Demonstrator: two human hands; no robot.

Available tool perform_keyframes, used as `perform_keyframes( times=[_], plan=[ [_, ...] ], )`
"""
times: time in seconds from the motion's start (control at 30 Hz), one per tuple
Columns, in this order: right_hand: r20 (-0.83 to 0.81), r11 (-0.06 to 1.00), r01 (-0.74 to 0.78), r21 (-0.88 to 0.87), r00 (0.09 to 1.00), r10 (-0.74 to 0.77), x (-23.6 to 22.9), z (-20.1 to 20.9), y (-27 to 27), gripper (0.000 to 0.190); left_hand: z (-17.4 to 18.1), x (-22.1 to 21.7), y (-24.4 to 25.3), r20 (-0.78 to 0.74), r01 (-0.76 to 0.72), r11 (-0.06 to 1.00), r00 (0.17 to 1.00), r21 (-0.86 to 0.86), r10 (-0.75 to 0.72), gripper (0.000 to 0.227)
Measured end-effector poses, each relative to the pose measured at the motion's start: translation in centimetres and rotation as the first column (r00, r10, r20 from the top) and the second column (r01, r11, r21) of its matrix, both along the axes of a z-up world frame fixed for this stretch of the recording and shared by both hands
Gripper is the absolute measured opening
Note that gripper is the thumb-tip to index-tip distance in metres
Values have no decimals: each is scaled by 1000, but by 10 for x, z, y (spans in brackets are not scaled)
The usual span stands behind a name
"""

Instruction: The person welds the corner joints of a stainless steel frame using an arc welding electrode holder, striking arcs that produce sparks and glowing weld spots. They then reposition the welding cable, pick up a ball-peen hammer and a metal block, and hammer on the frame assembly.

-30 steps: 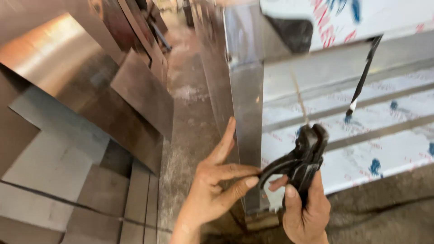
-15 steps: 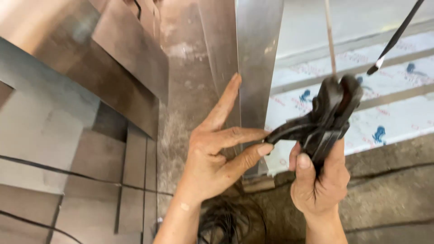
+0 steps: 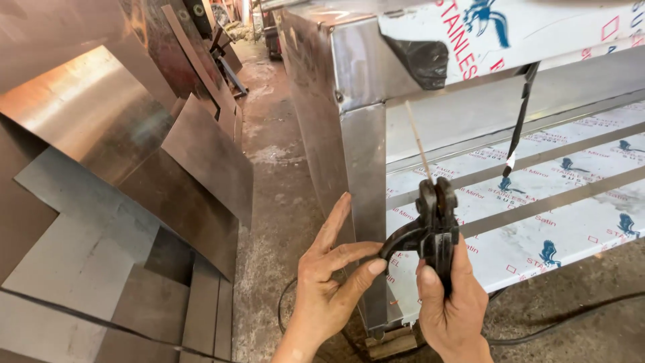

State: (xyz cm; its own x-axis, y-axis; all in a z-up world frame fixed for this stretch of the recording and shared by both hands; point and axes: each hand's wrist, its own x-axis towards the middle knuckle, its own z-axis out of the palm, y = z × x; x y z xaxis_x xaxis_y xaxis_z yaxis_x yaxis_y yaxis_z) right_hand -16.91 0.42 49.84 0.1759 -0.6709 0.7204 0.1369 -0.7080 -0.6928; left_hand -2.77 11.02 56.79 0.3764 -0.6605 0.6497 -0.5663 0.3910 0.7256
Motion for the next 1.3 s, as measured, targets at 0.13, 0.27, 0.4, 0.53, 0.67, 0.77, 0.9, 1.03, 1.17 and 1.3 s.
perform_keyframes(
  times=[0.13,0.27,0.4,0.53,0.67,0.77,0.9,1.03,1.17,1.3],
  plan=[
    [-21,998,34,-46,999,-35,-1,5,-3,56,1,2,2,-42,29,999,999,29,-28,20],
    [-36,992,49,-113,998,-53,1,2,-5,56,1,6,4,-97,73,996,993,46,-69,20],
    [-23,996,38,-82,999,-40,3,-1,-9,56,5,2,2,-21,47,999,999,23,-47,17],
    [-21,994,42,-97,999,-44,3,-3,-14,57,2,2,-2,10,27,1000,1000,4,-27,16],
    [-18,989,47,-142,999,-50,4,-3,-16,56,2,2,-2,5,18,1000,1000,2,-18,16],
    [-34,991,52,-120,998,-56,7,-9,-20,57,1,2,-5,-5,18,1000,1000,7,-18,15],
    [-48,996,33,-84,998,-37,7,-11,-22,58,0,2,-6,-9,12,1000,1000,17,-12,14],
    [-34,996,15,-90,999,-18,8,-8,-21,56,0,2,-6,-22,11,1000,1000,23,-11,14],
    [-25,996,16,-92,1000,-19,7,-11,-23,56,1,0,-6,-33,11,1000,999,21,-11,14],
    [-21,997,9,-83,1000,-11,6,-9,-23,56,-2,0,-7,-39,12,1000,999,19,-11,14]
  ],
)
